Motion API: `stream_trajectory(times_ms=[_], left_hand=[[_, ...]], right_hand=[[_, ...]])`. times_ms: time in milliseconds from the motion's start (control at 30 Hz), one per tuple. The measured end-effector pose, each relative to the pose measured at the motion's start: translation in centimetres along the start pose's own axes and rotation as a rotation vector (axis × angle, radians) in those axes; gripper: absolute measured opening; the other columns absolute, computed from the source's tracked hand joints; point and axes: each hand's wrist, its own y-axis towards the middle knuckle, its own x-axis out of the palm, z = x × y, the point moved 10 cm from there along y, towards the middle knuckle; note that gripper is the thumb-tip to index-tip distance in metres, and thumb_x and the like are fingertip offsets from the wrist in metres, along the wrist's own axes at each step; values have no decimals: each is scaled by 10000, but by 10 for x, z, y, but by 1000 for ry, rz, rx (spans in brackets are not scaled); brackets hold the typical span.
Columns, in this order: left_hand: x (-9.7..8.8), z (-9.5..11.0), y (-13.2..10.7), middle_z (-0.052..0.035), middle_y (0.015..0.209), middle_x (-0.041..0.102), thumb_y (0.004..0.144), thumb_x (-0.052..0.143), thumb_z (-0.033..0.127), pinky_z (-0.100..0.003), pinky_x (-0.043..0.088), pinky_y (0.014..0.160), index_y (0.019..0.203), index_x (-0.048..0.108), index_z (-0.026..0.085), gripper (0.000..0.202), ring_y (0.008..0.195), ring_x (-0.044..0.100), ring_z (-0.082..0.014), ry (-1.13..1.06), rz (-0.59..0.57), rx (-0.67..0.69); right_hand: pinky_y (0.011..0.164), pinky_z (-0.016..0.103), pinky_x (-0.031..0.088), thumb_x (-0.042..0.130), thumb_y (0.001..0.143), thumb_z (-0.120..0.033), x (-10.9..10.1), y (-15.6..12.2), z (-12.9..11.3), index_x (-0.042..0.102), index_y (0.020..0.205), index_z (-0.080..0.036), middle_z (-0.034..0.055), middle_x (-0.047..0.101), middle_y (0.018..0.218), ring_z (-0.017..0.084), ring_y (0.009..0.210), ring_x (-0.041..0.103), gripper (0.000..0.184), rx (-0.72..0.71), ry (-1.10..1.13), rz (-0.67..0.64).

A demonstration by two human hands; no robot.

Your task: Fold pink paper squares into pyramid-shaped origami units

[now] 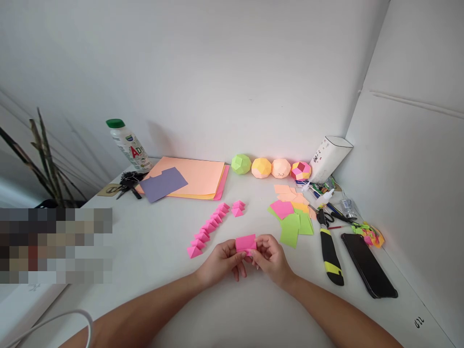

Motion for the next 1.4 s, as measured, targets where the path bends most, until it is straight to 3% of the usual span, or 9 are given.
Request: stream_trajectory(times_ms=[100, 233, 533, 833, 1233, 1400], left_hand=[[-4, 1, 0, -42, 738, 694, 784, 618, 472, -239, 489, 442, 849, 539, 156, 332, 525, 645, -150, -41, 34, 12], [-5, 2, 0, -19, 622, 674, 786, 620, 463, -242, 491, 447, 842, 533, 153, 327, 510, 637, -154, -56, 51, 22], [-7, -2, 0, -57, 803, 705, 770, 626, 486, -245, 497, 445, 862, 542, 156, 353, 543, 657, -156, -64, 75, 15], [-6, 0, 1, -51, 788, 696, 746, 639, 502, -249, 486, 425, 810, 552, 150, 368, 522, 654, -157, -43, 79, 5], [-1, -6, -1, 19, 540, 622, 758, 600, 515, -215, 418, 352, 736, 494, 167, 364, 378, 587, -131, 81, 23, -73], [1, -5, -3, 25, 534, 615, 786, 577, 429, -201, 399, 352, 741, 469, 176, 278, 364, 557, -111, 115, 17, -69]], right_hand=[[537, 222, 487, 611, 805, -369, 3, 3, 4, 501, 1018, -203, 22, 603, 839, 129, 674, 615, 292, 59, 30, -52], [495, 206, 426, 573, 831, -393, 10, 6, 3, 594, 810, -159, -9, 543, 683, 99, 579, 516, 236, 73, -61, -158], [416, 189, 379, 600, 793, -443, 7, 6, 17, 573, 700, -151, 6, 615, 681, 86, 502, 513, 308, 209, -25, -143], [407, 184, 362, 611, 787, -419, 6, 7, 19, 557, 672, -149, 6, 625, 682, 73, 470, 507, 298, 200, 10, -139], [417, 193, 343, 595, 803, -428, 7, 6, 22, 573, 709, -152, -43, 473, 558, 80, 461, 463, 293, 151, -16, -164], [451, 203, 338, 576, 806, -328, 11, 4, 18, 572, 734, -153, -31, 479, 596, 85, 500, 434, 189, 145, -74, -205]])
